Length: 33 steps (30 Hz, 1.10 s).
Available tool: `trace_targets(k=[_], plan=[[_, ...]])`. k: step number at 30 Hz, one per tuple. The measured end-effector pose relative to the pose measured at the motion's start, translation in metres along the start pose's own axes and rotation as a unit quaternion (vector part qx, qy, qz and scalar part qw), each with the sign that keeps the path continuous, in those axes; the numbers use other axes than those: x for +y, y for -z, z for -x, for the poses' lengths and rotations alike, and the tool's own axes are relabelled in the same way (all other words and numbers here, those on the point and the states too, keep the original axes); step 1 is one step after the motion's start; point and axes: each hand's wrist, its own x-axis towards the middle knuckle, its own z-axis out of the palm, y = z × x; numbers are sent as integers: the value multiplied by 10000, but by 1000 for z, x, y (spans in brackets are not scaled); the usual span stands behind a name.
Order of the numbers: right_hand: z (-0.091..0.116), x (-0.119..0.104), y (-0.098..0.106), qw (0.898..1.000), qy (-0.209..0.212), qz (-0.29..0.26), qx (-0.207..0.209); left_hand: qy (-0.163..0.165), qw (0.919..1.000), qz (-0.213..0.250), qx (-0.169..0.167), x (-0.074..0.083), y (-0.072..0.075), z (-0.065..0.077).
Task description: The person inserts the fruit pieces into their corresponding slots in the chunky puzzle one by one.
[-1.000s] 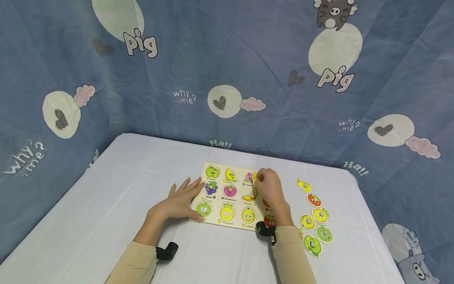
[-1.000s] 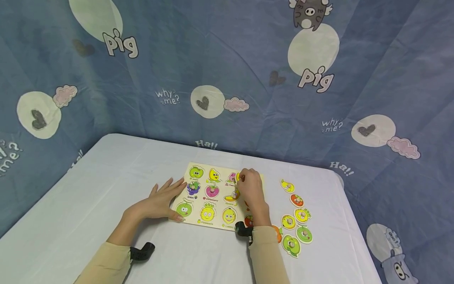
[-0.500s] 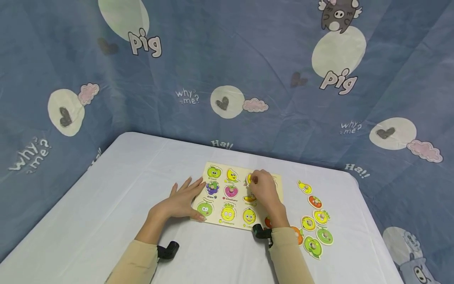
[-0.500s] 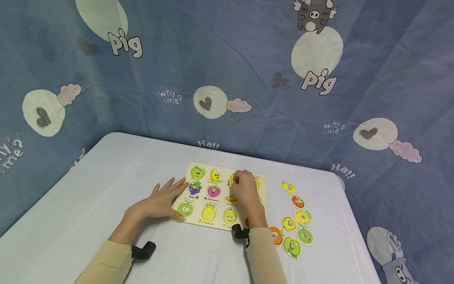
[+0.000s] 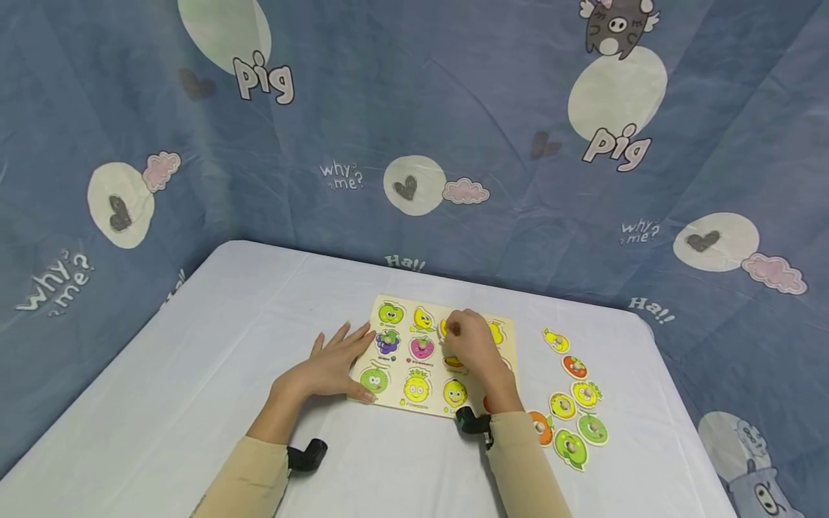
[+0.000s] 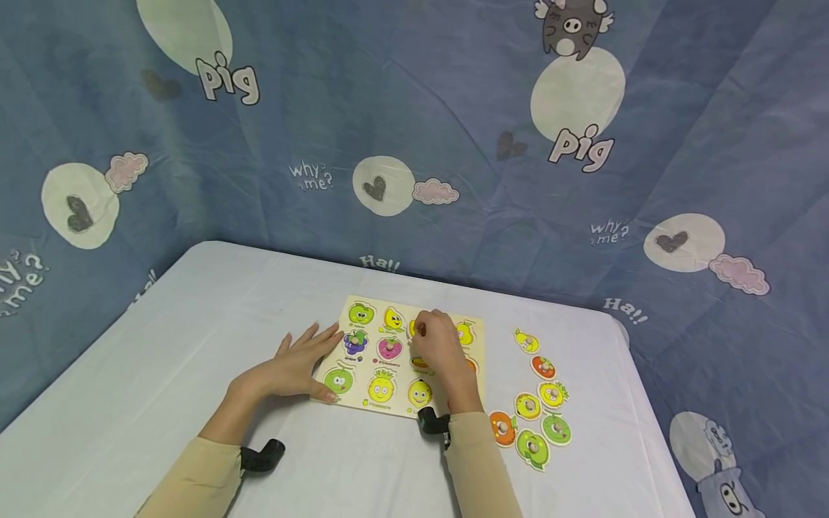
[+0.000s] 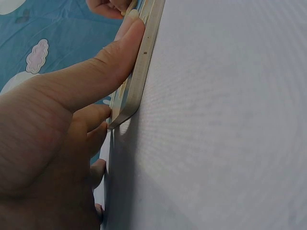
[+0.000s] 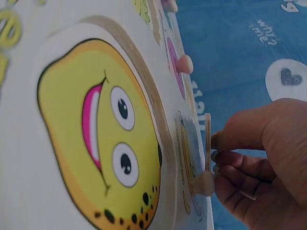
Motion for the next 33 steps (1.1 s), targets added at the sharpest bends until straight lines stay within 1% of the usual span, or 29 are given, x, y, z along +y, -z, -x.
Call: trace_targets(k=[9, 17, 27, 33], plan=[[-1, -9, -7, 9996, 119, 153, -196, 0, 10000, 32, 33, -2, -1, -1], [-2, -11, -10, 9993, 209, 205, -229, 33, 10000, -4, 38, -2, -3, -2], [-4, -14, -12, 9988, 289, 302, -251, -29, 10000, -7, 85, -3, -2, -3], [-7, -16, -12, 9985, 317, 310, -324, -52, 9999, 26, 105, -1, -2, -2]])
